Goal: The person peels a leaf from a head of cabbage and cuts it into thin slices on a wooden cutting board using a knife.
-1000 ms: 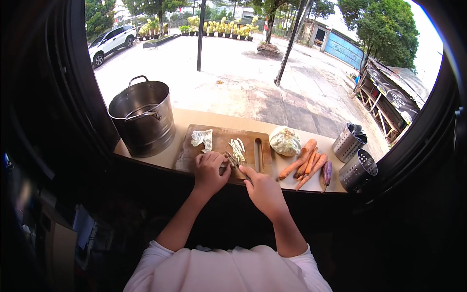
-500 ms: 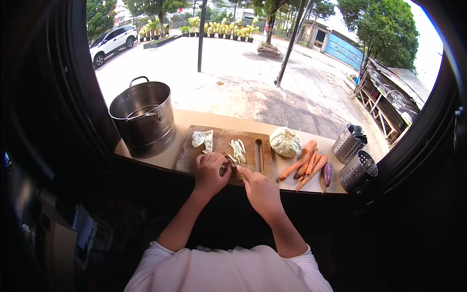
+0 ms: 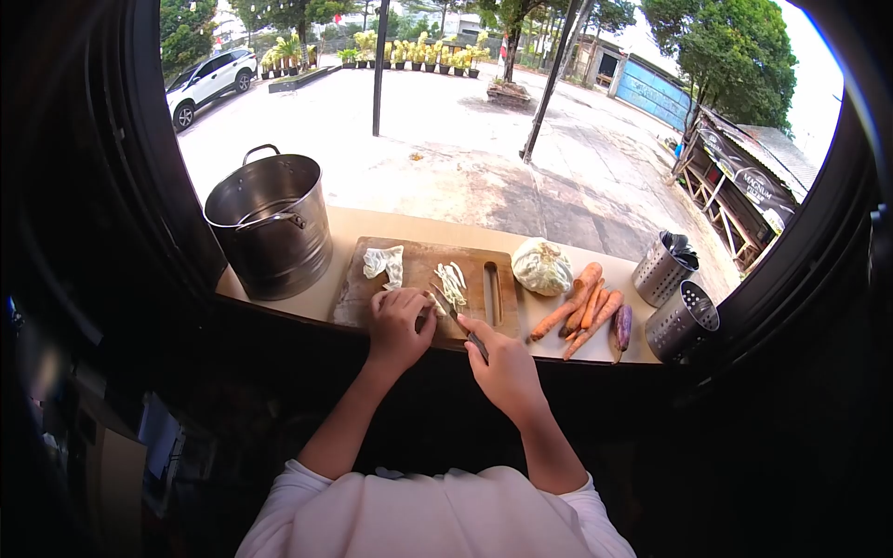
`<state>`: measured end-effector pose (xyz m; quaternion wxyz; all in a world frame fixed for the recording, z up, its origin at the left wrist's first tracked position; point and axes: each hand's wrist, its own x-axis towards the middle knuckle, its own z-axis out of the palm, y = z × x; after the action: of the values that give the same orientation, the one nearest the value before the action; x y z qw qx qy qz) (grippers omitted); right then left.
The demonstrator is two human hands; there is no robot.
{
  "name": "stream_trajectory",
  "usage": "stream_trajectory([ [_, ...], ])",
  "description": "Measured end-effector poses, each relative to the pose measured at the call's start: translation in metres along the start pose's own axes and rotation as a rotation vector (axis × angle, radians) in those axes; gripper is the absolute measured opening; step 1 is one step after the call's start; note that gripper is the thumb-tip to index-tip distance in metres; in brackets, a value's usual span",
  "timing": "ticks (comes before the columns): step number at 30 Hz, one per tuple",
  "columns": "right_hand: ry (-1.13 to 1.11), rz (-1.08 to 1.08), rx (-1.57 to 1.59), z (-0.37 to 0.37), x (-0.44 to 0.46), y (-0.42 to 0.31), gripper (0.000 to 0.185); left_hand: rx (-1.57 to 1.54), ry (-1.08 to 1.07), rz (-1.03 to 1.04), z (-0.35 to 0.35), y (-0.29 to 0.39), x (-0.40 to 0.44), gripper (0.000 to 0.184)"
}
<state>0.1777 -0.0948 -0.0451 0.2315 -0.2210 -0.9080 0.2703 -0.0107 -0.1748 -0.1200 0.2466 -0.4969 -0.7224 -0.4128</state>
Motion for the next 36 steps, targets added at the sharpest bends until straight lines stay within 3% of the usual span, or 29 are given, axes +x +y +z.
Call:
stream_trajectory([
  [36,-0.069,-0.003,-0.038,-0.001,0.006,-0.003,0.036,0.022,-0.033,-0.057,-0.001,0.001,0.001,0.013],
])
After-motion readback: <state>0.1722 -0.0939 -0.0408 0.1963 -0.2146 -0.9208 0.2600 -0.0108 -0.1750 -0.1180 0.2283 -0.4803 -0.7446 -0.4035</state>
